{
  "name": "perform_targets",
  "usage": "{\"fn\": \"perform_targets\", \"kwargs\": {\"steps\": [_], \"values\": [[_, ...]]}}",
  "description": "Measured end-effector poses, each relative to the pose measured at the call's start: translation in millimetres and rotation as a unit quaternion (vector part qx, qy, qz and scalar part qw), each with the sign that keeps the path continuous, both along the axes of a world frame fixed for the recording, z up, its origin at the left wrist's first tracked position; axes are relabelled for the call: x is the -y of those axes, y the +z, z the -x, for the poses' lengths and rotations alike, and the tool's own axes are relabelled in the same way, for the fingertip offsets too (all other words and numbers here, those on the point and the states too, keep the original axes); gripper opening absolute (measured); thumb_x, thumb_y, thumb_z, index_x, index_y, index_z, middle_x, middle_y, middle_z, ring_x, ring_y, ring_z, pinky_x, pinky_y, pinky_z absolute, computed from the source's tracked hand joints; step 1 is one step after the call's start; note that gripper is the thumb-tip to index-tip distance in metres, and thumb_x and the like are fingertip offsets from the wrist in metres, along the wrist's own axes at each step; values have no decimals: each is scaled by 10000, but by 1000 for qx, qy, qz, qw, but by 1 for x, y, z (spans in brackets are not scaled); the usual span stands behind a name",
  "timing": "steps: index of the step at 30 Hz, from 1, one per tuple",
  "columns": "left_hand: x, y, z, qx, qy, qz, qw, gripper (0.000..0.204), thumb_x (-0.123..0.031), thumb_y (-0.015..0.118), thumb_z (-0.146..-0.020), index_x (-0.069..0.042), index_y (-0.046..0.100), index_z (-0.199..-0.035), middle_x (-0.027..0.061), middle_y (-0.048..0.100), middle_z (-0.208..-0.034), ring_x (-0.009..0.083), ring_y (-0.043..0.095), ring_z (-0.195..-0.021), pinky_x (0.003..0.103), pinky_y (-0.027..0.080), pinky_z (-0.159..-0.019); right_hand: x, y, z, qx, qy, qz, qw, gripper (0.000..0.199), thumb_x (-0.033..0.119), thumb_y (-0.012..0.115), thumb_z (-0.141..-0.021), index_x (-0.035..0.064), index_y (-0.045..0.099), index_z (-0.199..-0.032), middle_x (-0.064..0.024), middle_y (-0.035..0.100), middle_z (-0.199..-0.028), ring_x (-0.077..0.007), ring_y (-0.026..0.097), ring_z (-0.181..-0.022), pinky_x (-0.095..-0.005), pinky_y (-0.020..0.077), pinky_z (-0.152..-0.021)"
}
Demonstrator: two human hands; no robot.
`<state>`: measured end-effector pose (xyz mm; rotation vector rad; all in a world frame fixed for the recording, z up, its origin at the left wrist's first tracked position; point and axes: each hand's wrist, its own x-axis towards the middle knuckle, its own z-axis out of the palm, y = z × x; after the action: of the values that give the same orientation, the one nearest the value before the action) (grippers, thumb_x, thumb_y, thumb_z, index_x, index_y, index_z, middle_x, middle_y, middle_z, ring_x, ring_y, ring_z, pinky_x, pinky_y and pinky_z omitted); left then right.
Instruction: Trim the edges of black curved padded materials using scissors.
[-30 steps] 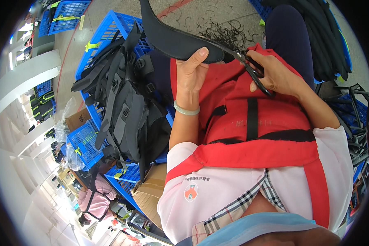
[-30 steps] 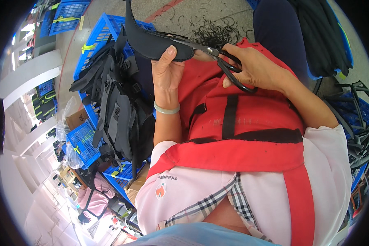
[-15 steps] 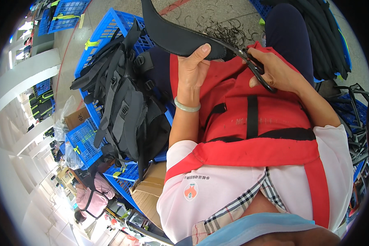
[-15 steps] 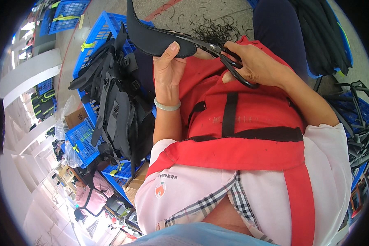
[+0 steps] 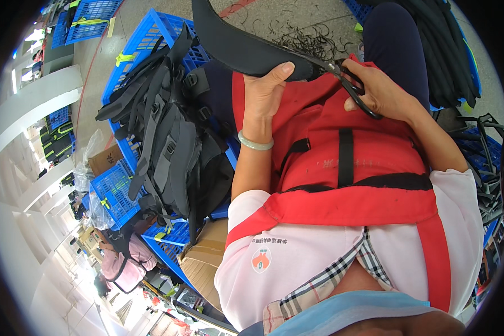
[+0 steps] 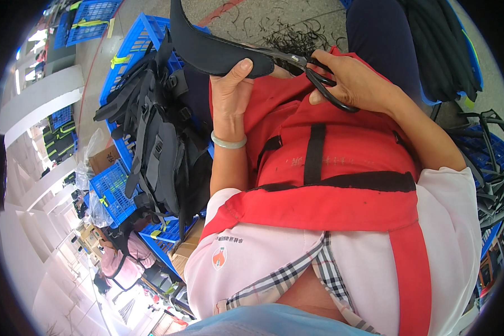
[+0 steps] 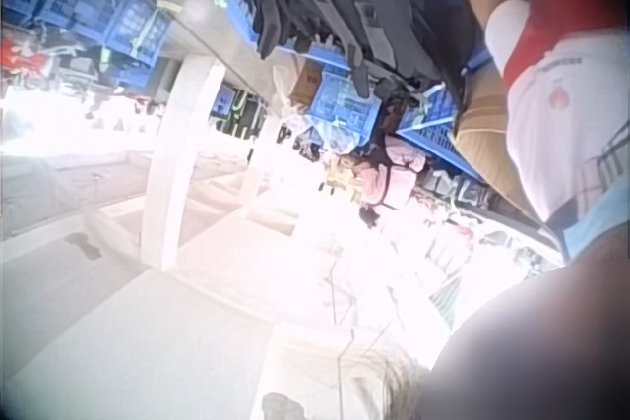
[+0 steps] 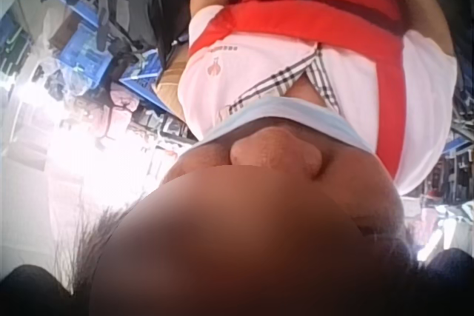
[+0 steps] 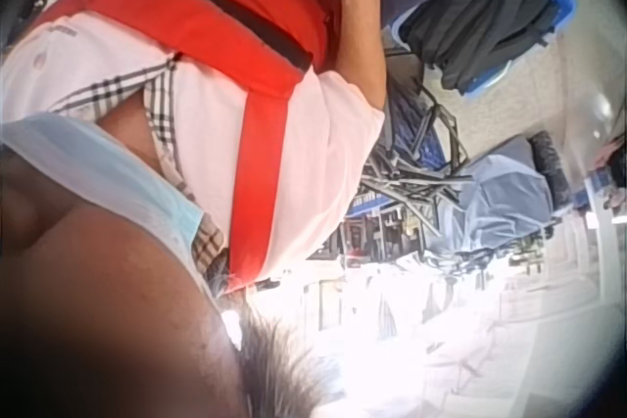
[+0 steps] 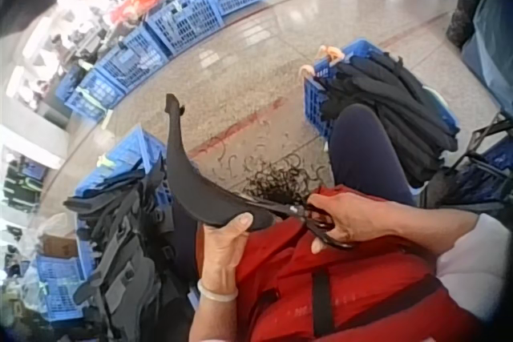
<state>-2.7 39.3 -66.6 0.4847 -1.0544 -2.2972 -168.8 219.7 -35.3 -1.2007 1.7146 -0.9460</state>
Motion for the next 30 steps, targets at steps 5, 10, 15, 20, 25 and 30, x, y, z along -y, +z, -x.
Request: {"fn": "perform_targets", "kwargs": {"steps": [5,10,15,20,25,30], "values": [[-5,7,1,20,-6,11,1000,274,116,711,-755,-39,650,-973,45,661,-909,162,643,-825,297,533,-787,5,15,-3,-83,31,-63,994,662,432,787,-724,-7,480,-1113,-191,602,-860,-376,593,-800,-406,457,-695],[-9,4,3,36,-1,11,999,261,102,724,-749,-31,650,-961,45,662,-894,157,641,-821,286,527,-778,8,-2,0,-103,30,-67,992,654,420,812,-692,4,468,-1061,-141,526,-755,-320,512,-689,-392,427,-633],[-10,-3,0,29,15,-19,999,240,97,724,-748,-23,651,-942,54,668,-899,164,648,-819,287,531,-772,9,-4,2,-26,41,-136,989,654,461,790,-709,2,488,-1062,-173,596,-823,-376,587,-761,-420,452,-671],[-12,0,1,30,-15,-27,999,249,113,712,-747,-20,648,-947,61,673,-905,172,655,-833,305,539,-778,-1,8,0,-93,35,-23,995,717,438,830,-633,22,425,-1054,-101,408,-633,-293,428,-612,-387,378,-596],[-14,-1,-1,12,-10,-23,1000,259,122,707,-747,-20,647,-954,63,672,-911,175,655,-838,314,539,-785,-1,-2,-1,-104,41,-11,994,714,391,849,-614,23,417,-1048,-115,426,-629,-327,441,-616,-405,377,-597],[-12,-4,-3,16,-5,-16,1000,267,128,702,-748,-24,650,-961,64,671,-917,178,655,-842,319,538,-797,3,-2,-4,-81,40,-57,994,531,278,830,-698,12,438,-937,-116,408,-644,-272,452,-619,-377,373,-587]]}}
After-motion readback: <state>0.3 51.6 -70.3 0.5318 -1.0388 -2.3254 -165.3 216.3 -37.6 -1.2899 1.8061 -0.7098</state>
